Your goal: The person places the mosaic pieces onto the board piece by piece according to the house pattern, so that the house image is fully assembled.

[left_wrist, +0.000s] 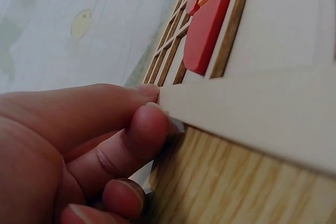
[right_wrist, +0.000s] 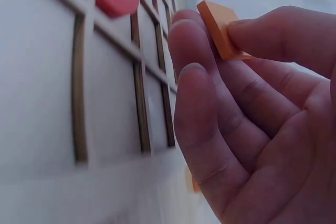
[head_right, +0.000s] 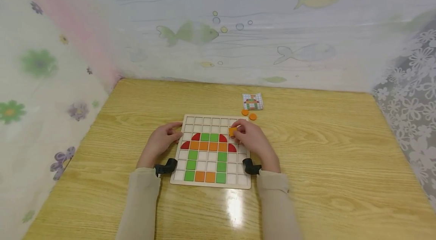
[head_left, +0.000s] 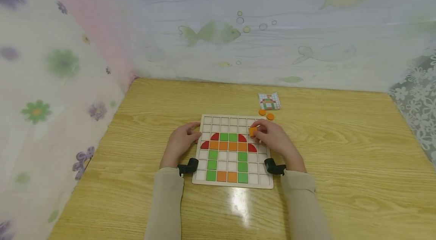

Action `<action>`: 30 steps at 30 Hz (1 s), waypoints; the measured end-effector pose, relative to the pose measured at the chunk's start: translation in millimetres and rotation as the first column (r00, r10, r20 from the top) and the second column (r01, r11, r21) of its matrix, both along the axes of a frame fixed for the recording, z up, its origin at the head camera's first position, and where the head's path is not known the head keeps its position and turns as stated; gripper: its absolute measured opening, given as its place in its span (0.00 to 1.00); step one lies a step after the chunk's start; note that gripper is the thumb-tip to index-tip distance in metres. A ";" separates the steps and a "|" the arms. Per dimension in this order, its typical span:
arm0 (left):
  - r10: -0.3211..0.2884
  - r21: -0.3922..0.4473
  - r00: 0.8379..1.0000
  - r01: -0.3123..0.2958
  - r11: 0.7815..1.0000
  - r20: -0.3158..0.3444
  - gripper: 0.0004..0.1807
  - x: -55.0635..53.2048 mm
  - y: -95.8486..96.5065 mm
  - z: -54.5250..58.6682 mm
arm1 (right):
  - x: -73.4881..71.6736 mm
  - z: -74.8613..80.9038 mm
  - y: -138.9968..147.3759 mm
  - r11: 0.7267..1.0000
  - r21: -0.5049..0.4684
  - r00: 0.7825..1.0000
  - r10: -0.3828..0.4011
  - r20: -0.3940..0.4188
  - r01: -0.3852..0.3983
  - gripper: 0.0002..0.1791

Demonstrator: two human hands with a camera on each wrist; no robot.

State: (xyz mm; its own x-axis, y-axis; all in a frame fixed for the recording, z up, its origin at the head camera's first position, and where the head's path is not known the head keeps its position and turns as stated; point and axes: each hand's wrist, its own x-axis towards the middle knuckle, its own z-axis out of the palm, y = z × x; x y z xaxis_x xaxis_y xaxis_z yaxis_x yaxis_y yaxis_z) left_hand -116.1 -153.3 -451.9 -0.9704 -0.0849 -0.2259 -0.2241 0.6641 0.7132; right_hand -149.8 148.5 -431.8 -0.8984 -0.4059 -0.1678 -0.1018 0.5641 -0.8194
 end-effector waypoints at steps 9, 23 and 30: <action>0.002 0.009 1.000 -0.001 1.000 -0.006 0.22 0.8 -0.4 1.4 | -5.8 1.3 -17.9 1.000 0.001 1.000 -0.029 -0.006 0.029 0.09; -0.001 -0.022 1.000 0.001 1.000 0.001 0.22 0.7 1.7 -1.9 | -12.9 -3.6 -41.0 0.993 -0.009 0.993 -0.120 0.018 0.120 0.11; 0.001 -0.009 1.000 -0.001 1.000 -0.006 0.22 0.4 0.3 0.8 | -15.1 -8.9 -49.3 0.988 0.028 0.988 -0.152 -0.015 0.152 0.11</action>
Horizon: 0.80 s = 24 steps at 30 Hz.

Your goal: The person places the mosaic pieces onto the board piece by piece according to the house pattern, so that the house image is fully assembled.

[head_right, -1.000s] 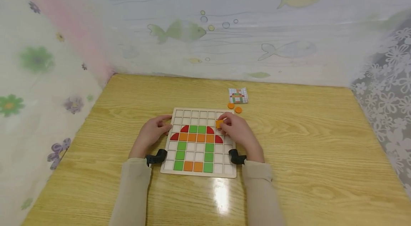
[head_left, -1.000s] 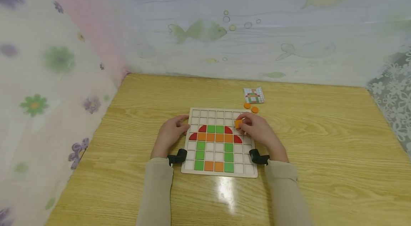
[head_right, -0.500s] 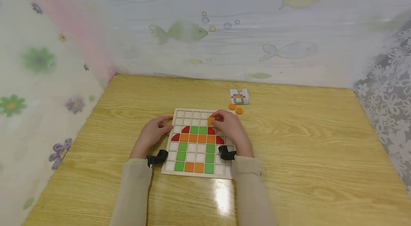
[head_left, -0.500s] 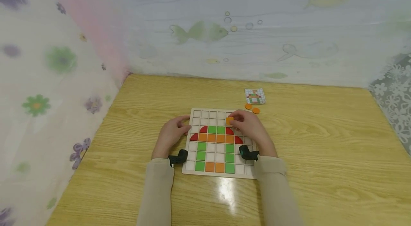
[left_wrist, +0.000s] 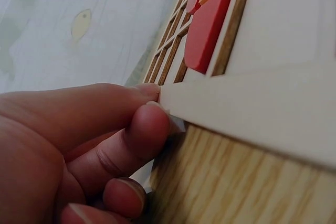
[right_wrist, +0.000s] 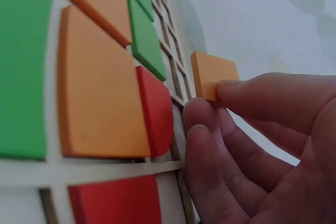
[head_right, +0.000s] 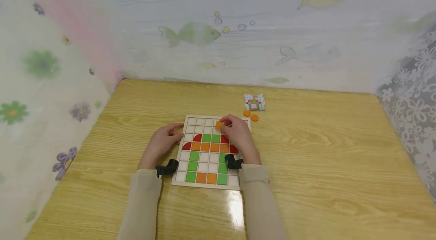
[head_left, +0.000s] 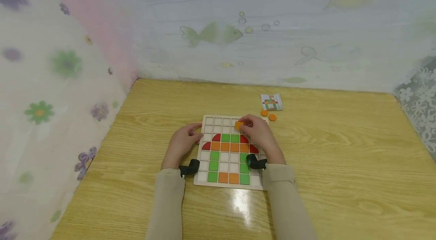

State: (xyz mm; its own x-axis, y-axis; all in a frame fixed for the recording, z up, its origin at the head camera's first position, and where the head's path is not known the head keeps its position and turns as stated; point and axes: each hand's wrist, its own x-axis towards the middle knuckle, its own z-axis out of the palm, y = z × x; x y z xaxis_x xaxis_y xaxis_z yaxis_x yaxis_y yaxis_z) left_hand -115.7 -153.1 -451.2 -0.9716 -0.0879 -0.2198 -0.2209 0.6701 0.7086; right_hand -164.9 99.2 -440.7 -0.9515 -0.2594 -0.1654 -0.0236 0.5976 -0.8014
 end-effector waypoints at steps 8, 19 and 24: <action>0.017 0.031 1.000 -0.018 0.999 0.024 0.22 1.2 0.4 -1.2 | 2.0 -2.3 -5.3 0.999 0.045 1.000 0.004 -0.026 -0.003 0.09; 0.020 0.039 1.000 -0.021 0.999 0.018 0.21 0.4 0.4 -1.6 | 3.7 -2.1 -12.2 0.995 0.098 0.997 0.013 -0.070 -0.006 0.08; 0.019 0.041 1.000 -0.020 0.999 0.012 0.21 0.3 1.4 -0.3 | 4.0 -2.1 -12.5 0.994 0.107 0.995 0.030 -0.092 -0.020 0.07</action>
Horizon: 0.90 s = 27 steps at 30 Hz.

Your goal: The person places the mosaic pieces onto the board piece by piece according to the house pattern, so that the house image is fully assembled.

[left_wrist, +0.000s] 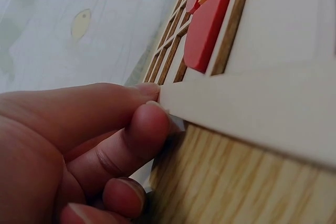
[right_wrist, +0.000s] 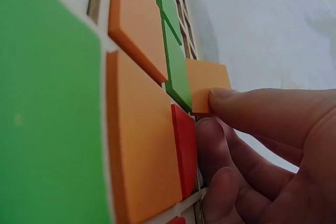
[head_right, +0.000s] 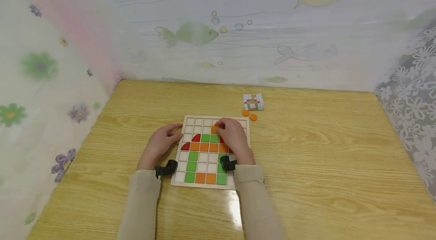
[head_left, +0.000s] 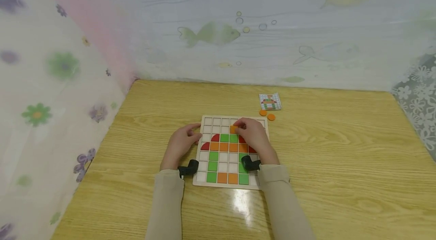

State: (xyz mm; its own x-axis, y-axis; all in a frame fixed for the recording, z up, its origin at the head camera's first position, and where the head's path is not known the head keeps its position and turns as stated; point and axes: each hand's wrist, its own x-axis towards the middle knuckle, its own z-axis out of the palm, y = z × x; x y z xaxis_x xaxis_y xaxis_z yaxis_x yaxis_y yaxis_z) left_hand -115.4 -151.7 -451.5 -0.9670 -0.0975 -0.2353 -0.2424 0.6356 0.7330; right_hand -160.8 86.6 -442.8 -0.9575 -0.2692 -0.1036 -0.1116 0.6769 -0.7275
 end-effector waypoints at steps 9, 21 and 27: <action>-0.008 0.000 1.000 0.008 1.000 0.001 0.21 0.0 0.1 0.3 | 1.3 -0.9 -2.8 0.998 0.060 0.998 0.006 -0.059 -0.002 0.08; -0.005 0.002 1.000 0.005 1.000 0.007 0.21 0.4 0.1 0.4 | 1.5 0.3 -4.4 0.997 0.073 0.996 0.006 -0.087 0.000 0.05; -0.009 -0.011 1.000 0.009 1.000 0.010 0.21 -0.4 -0.6 0.5 | -1.9 0.3 2.1 1.000 0.002 1.000 0.009 -0.011 -0.009 0.08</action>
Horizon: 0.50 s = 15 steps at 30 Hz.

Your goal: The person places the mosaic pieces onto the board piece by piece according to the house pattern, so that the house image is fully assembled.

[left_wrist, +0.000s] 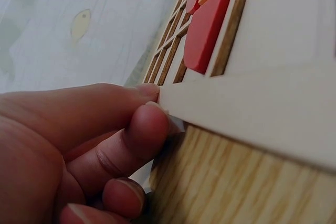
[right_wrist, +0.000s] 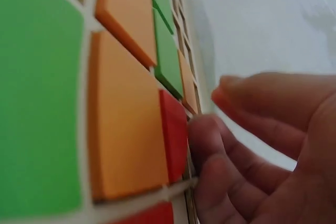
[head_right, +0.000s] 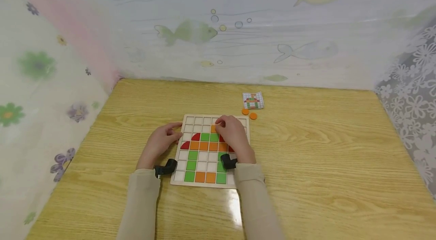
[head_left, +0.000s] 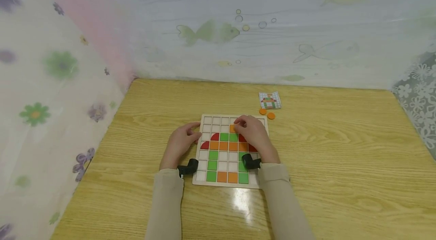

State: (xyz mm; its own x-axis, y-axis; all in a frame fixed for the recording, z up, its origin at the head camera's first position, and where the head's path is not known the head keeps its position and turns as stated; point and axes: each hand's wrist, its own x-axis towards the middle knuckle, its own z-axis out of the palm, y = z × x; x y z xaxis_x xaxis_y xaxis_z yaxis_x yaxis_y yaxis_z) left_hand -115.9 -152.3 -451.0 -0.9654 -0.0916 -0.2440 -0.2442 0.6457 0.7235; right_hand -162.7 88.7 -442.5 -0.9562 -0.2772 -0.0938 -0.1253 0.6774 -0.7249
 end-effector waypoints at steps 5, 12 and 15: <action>0.003 0.005 1.000 -0.003 1.000 0.005 0.21 -0.6 0.1 -0.2 | -2.8 0.1 7.7 0.998 -0.062 0.998 0.009 0.068 -0.005 0.11; 0.005 0.011 1.000 -0.006 1.000 0.006 0.21 -0.6 -0.1 -1.3 | -5.4 4.0 18.2 0.997 -0.074 0.994 0.032 0.103 -0.024 0.13; 0.004 0.013 1.000 -0.004 1.000 0.001 0.21 -0.3 -0.5 -2.3 | -6.4 3.9 24.6 0.997 -0.071 0.995 0.022 0.100 -0.015 0.13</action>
